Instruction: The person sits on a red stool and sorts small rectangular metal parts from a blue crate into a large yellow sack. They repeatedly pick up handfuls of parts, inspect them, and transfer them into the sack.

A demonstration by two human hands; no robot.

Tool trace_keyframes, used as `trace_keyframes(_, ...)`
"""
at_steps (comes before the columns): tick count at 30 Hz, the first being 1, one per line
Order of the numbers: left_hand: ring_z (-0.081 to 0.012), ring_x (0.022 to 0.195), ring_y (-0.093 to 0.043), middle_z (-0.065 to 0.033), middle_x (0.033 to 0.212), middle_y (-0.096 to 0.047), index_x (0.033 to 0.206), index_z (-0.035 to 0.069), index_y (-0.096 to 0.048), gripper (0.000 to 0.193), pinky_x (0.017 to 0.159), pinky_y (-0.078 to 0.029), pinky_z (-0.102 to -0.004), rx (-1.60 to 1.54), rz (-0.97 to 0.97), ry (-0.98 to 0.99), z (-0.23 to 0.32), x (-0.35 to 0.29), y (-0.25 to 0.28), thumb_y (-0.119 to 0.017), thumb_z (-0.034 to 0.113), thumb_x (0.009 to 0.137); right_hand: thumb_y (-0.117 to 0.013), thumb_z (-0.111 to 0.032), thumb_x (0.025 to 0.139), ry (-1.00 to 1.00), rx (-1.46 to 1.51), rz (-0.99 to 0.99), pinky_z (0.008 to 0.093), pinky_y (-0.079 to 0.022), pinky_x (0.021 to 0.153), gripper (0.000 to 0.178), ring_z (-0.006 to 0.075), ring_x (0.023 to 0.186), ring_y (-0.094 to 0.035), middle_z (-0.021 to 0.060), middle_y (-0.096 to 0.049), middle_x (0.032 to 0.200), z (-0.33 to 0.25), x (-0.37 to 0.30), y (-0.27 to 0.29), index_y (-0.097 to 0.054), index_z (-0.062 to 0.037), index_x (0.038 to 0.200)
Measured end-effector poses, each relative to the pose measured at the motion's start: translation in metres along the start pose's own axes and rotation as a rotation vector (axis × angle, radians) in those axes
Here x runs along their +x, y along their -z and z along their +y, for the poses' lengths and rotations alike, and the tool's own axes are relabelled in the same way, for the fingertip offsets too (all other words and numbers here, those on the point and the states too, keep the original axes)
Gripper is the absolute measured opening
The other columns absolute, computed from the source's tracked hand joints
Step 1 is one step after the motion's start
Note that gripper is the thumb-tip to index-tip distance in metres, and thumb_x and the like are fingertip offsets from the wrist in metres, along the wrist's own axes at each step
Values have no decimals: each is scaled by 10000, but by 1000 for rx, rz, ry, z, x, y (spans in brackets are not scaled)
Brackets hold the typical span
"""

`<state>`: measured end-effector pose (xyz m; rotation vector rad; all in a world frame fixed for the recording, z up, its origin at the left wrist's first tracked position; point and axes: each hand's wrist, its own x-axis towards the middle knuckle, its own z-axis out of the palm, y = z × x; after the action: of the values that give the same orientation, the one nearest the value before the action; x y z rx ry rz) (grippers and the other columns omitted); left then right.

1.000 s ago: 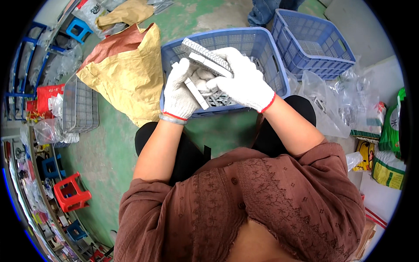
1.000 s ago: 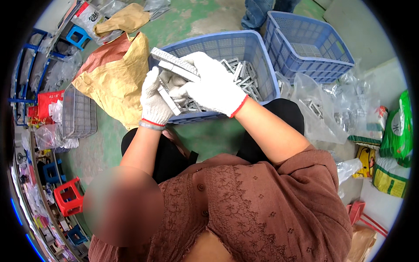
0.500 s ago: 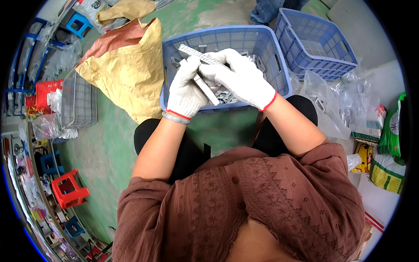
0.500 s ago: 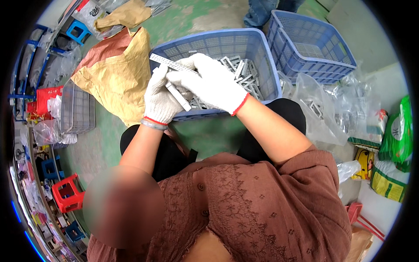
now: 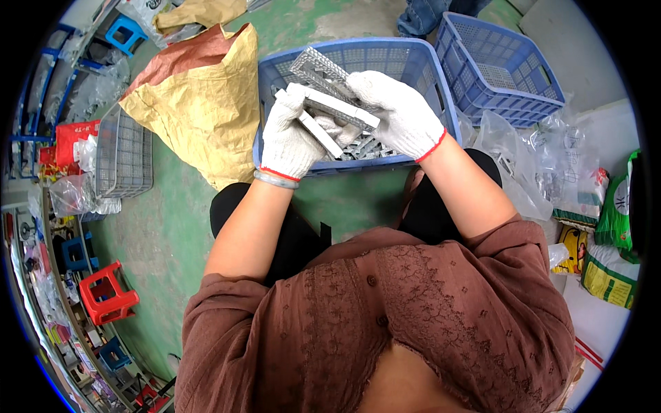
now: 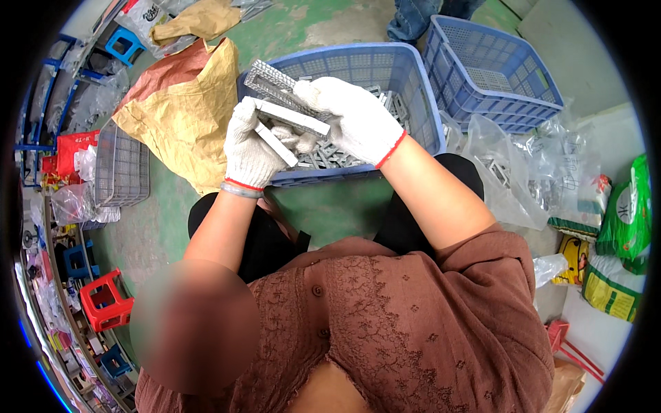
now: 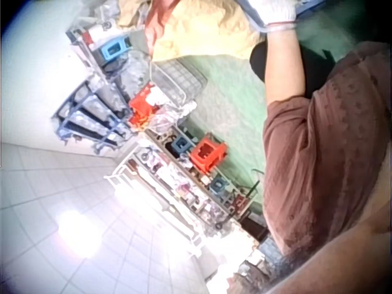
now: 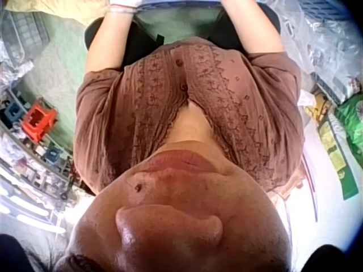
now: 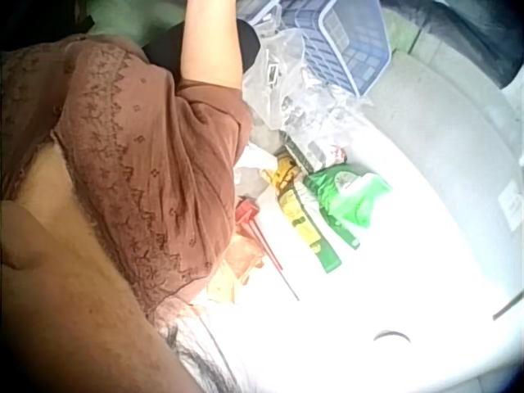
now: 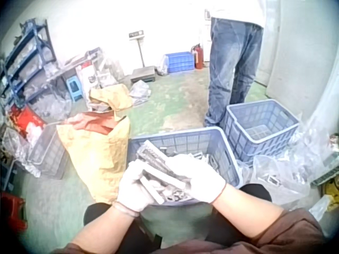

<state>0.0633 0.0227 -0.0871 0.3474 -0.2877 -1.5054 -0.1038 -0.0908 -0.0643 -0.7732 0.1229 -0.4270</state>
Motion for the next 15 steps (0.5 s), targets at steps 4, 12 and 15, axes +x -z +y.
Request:
trace_keyframes(4, -293, 879, -623, -180, 1093, -643, 1184, -15, -587, 463, 871, -550, -517, -22, -35, -31, 2, -2, 1, -694, 329, 893, -583, -214, 1004, 60, 76, 107, 350, -572, 836, 272, 204, 1006, -654, 126, -658, 1114, 8, 4, 10, -618, 17, 1145)
trace_keyframes(12, -308, 961, -628, -186, 1131, -644, 1258, -81, -568, 557, 799, -527, -453, 9, -103, -15, 8, -1, 8, -689, 328, 901, -625, -169, 974, 17, 147, 91, 346, -532, 919, 283, 222, 1064, -626, 128, -644, 1157, -5, -3, 2, -598, 33, 1170)
trace_keyframes(15, -251, 861, -581, -157, 1092, -637, 1259, -72, -585, 590, 726, -481, -398, 149, 17, -103, 4, -5, -4, -698, 364, 877, -647, -169, 964, 79, 50, 54, 342, -545, 877, 308, 219, 1034, -641, 129, -661, 1122, -5, 1, 5, -593, 47, 1176)
